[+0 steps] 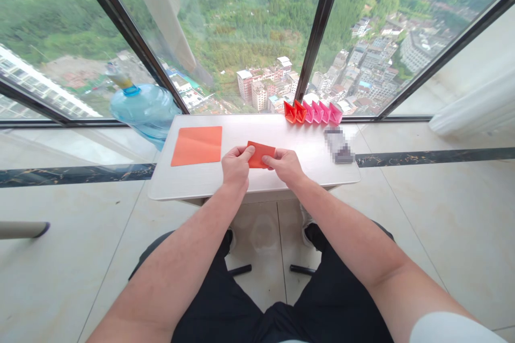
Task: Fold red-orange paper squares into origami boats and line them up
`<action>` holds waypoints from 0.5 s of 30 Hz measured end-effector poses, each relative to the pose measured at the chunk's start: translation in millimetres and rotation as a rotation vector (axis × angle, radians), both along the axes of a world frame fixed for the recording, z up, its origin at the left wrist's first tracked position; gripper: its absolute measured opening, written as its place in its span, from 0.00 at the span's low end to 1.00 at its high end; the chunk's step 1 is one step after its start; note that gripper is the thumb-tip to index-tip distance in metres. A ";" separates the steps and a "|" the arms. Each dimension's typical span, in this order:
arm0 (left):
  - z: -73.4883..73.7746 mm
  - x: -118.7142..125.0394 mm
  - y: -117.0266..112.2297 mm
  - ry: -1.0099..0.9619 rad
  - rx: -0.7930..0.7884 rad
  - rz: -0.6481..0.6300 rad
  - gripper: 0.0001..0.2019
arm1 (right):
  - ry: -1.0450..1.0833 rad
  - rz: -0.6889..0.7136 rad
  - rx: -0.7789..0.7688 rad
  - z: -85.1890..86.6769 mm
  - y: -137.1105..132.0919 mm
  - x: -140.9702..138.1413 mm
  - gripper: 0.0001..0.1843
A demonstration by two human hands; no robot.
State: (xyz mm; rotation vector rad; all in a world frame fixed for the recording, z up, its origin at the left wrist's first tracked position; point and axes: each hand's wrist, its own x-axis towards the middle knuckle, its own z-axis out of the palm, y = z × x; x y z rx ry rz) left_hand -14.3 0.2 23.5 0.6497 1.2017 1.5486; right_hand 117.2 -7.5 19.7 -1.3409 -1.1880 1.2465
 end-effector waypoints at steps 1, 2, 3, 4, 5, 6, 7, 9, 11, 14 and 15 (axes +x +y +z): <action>-0.2 0.2 -0.3 -0.001 -0.002 -0.002 0.14 | 0.006 0.004 0.000 0.2 0.0 -0.4 0.14; -0.5 0.4 -0.6 -0.005 -0.005 -0.003 0.14 | 0.015 0.008 -0.001 0.4 -0.1 -0.8 0.14; -0.6 0.6 -1.0 -0.012 -0.010 -0.007 0.14 | 0.023 0.011 -0.005 0.6 -0.2 -0.9 0.13; -0.5 0.5 -1.3 -0.022 -0.020 -0.017 0.15 | 0.029 0.016 -0.008 1.1 -0.2 -0.6 0.13; -0.2 -0.1 -1.4 -0.033 -0.032 -0.039 0.15 | 0.034 0.024 -0.010 1.7 -0.2 0.3 0.13; 0.6 -1.4 -1.3 -0.039 -0.047 -0.077 0.15 | 0.038 0.037 -0.009 2.5 0.1 1.9 0.13; 1.7 -3.4 -0.9 -0.035 -0.065 -0.133 0.15 | 0.038 0.053 -0.008 3.7 0.6 4.4 0.13; 4.8 -9.7 0.7 0.023 -0.103 -0.279 0.16 | 0.024 0.109 -0.014 6.9 2.5 11.7 0.15; 8.4 -17.7 2.7 0.159 -0.136 -0.434 0.15 | -0.030 0.198 -0.046 11.0 5.2 21.0 0.14; 12.8 -27.3 4.5 0.376 -0.184 -0.614 0.14 | -0.178 0.353 -0.082 17.7 9.3 34.2 0.10; 14.1 -28.9 4.5 0.443 -0.196 -0.635 0.15 | -0.238 0.386 -0.077 19.9 10.3 37.6 0.09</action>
